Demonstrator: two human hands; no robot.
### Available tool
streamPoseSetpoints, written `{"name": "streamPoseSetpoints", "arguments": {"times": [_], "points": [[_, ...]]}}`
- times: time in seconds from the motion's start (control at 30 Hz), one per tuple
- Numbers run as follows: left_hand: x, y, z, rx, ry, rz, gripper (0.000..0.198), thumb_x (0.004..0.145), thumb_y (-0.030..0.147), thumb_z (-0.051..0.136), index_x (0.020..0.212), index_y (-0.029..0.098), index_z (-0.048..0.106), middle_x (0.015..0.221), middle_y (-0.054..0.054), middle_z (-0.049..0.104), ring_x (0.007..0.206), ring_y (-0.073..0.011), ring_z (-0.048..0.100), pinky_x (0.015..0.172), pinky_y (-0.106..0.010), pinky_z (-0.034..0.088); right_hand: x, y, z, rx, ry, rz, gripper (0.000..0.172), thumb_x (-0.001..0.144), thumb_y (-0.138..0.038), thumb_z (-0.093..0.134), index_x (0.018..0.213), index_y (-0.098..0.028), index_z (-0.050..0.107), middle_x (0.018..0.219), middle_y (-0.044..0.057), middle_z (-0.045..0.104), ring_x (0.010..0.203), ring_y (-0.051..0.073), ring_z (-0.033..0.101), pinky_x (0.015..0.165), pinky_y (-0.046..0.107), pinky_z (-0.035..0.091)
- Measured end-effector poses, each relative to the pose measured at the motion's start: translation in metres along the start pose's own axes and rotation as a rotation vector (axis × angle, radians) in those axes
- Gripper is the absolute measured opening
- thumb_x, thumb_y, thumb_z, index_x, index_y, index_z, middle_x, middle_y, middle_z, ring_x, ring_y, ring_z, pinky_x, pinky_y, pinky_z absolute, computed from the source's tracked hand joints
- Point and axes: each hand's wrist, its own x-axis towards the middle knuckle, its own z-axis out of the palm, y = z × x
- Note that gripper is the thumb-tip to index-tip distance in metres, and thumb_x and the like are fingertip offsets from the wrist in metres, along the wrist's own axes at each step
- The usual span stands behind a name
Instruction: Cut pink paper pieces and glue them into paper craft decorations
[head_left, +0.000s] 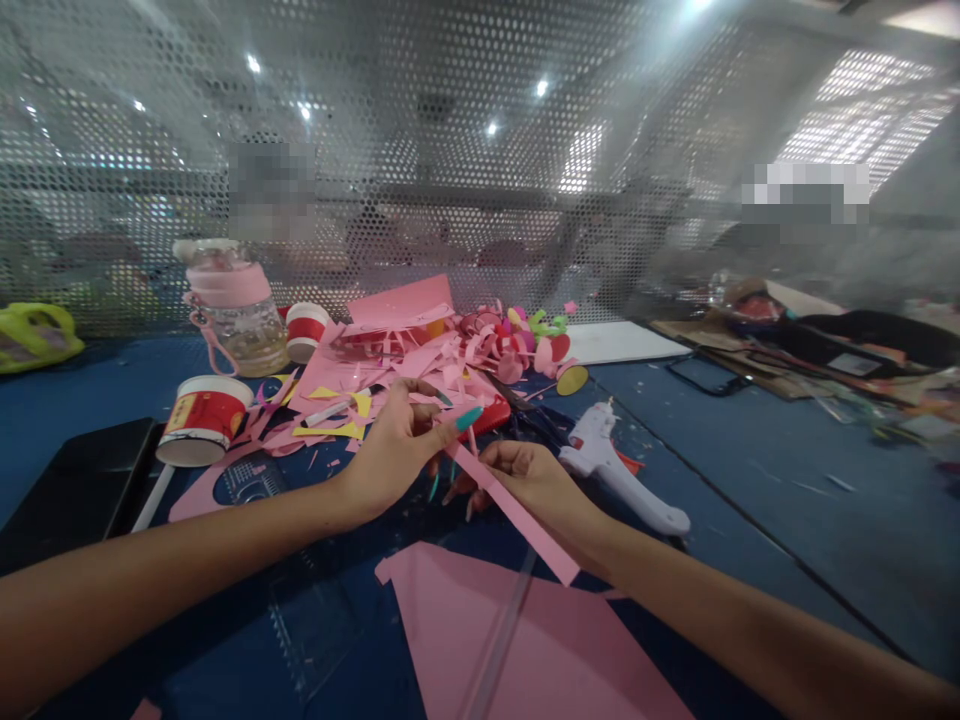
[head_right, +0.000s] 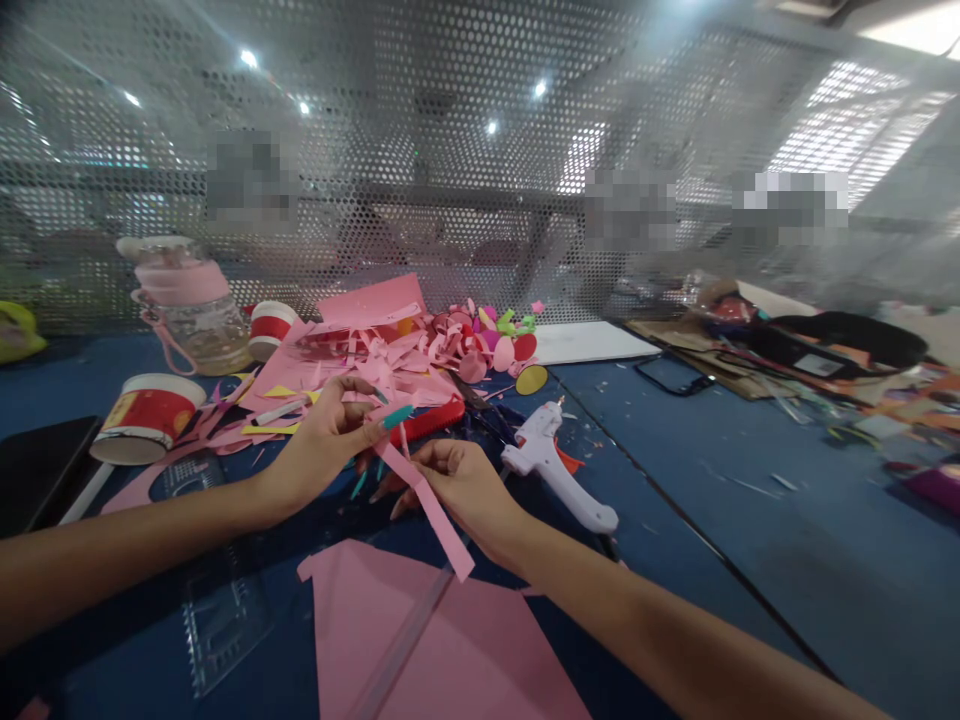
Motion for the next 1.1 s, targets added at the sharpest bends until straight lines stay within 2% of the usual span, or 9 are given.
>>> {"name": "streamPoseSetpoints", "arguments": {"times": [0.2, 0.43, 0.6, 0.73, 0.83, 0.93, 1.03, 1.1], "points": [[0.001, -0.001, 0.000, 0.018, 0.013, 0.011, 0.041, 0.073, 0.041, 0.062, 0.092, 0.021, 0.032, 0.052, 0.011, 0.049, 0.036, -0.0050, 0.042, 0.037, -0.016, 0.031, -0.001, -0.001, 0.000, -0.007, -0.008, -0.012, 0.029, 0.060, -0.039, 0.074, 0.061, -0.014, 0.058, 0.063, 0.002, 0.068, 0.048, 0.009, 0.060, 0.052, 0.022, 0.048], [0.000, -0.002, -0.001, 0.027, 0.015, -0.002, 0.037, 0.075, 0.036, 0.060, 0.092, 0.020, 0.032, 0.053, 0.010, 0.051, 0.036, -0.0048, 0.042, 0.037, -0.016, 0.032, -0.001, -0.001, 0.001, 0.003, 0.003, -0.015, 0.031, 0.060, -0.040, 0.074, 0.059, -0.015, 0.056, 0.061, 0.001, 0.066, 0.048, 0.009, 0.059, 0.052, 0.022, 0.048], [0.003, -0.001, -0.002, 0.004, 0.015, -0.026, 0.043, 0.071, 0.040, 0.063, 0.093, 0.020, 0.033, 0.052, 0.011, 0.049, 0.034, -0.0054, 0.042, 0.037, -0.017, 0.033, -0.001, 0.000, 0.001, 0.034, 0.016, -0.029, 0.034, 0.056, -0.042, 0.076, 0.059, -0.015, 0.056, 0.062, 0.000, 0.066, 0.046, 0.009, 0.057, 0.051, 0.022, 0.048], [0.006, -0.003, -0.002, 0.016, 0.025, -0.023, 0.046, 0.069, 0.041, 0.064, 0.093, 0.020, 0.031, 0.058, 0.010, 0.050, 0.035, -0.0061, 0.045, 0.038, -0.020, 0.035, -0.001, 0.000, 0.000, -0.035, 0.024, -0.033, 0.032, 0.060, -0.043, 0.073, 0.060, -0.016, 0.057, 0.064, 0.001, 0.068, 0.049, 0.009, 0.058, 0.053, 0.022, 0.047], [0.008, -0.007, -0.004, 0.060, 0.070, 0.019, 0.048, 0.066, 0.038, 0.067, 0.093, 0.019, 0.032, 0.075, 0.005, 0.053, 0.050, -0.0072, 0.053, 0.049, -0.022, 0.043, 0.000, 0.002, -0.003, -0.064, -0.008, -0.049, 0.030, 0.064, -0.043, 0.071, 0.063, -0.016, 0.058, 0.065, 0.003, 0.068, 0.051, 0.010, 0.060, 0.054, 0.022, 0.047], [0.009, -0.010, -0.007, 0.203, 0.118, 0.041, 0.051, 0.063, 0.038, 0.070, 0.096, 0.017, 0.038, 0.098, -0.006, 0.054, 0.082, -0.0146, 0.056, 0.069, -0.029, 0.046, 0.003, 0.004, -0.004, -0.034, -0.011, -0.058, 0.033, 0.061, -0.044, 0.072, 0.062, -0.015, 0.056, 0.062, 0.002, 0.067, 0.048, 0.010, 0.059, 0.052, 0.023, 0.047], [0.012, -0.011, -0.009, 0.195, 0.078, 0.012, 0.058, 0.061, 0.038, 0.072, 0.106, 0.016, 0.043, 0.119, -0.013, 0.048, 0.107, -0.0227, 0.049, 0.082, -0.036, 0.045, 0.004, 0.004, -0.002, -0.014, 0.012, -0.050, 0.032, 0.058, -0.041, 0.074, 0.059, -0.015, 0.056, 0.061, 0.001, 0.066, 0.046, 0.009, 0.057, 0.052, 0.024, 0.048], [0.014, -0.010, -0.008, 0.094, 0.021, 0.017, 0.059, 0.061, 0.034, 0.072, 0.110, 0.015, 0.044, 0.124, -0.015, 0.046, 0.114, -0.0239, 0.046, 0.089, -0.038, 0.042, 0.003, 0.003, -0.001, -0.020, 0.023, -0.045, 0.030, 0.056, -0.038, 0.076, 0.060, -0.014, 0.058, 0.062, 0.001, 0.066, 0.048, 0.009, 0.057, 0.053, 0.024, 0.048]]}}
